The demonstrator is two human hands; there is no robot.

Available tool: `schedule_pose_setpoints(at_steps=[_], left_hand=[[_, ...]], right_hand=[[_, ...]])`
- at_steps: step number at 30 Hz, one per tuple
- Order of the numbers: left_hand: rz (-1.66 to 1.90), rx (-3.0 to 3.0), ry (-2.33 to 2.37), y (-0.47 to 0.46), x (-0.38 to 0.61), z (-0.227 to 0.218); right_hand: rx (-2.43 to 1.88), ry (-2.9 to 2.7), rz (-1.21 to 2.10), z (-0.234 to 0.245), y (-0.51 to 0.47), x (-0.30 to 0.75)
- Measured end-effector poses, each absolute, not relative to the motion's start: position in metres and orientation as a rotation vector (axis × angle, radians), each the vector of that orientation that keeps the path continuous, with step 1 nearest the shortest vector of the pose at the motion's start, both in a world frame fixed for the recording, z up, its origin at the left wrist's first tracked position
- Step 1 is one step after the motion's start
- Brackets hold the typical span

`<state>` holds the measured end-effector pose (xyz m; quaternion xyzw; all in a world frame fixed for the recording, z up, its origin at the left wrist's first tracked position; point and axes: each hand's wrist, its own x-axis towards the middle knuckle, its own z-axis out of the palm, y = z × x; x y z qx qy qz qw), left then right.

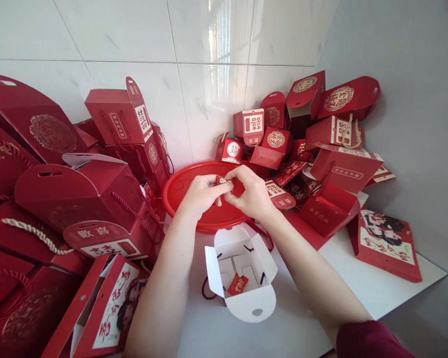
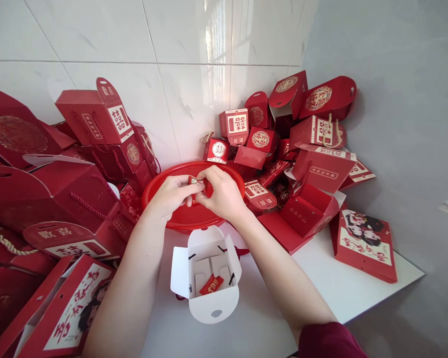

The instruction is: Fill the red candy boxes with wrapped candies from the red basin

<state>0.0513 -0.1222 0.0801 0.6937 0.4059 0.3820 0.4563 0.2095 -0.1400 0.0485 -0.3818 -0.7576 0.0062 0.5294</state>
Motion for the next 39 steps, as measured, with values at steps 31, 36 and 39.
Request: schedule_pose_setpoints(at_steps=[31,36,39], left_hand=[[0.977,1.448,0.878,-0.103,0.051,0.066],[0.976,1.513,0.93,-0.102,0.041,0.069],[0.973,1.551,0.867,-0.103,0.032,0.074]], right_hand=[[-1.048,-1.588,0.28,0.036,-0.122,0.214],[-1.049,-1.718,0.374,0.039,-0.12,0.221],[-1.022,-1.765,0.415,0.041,-0.121,0.226]])
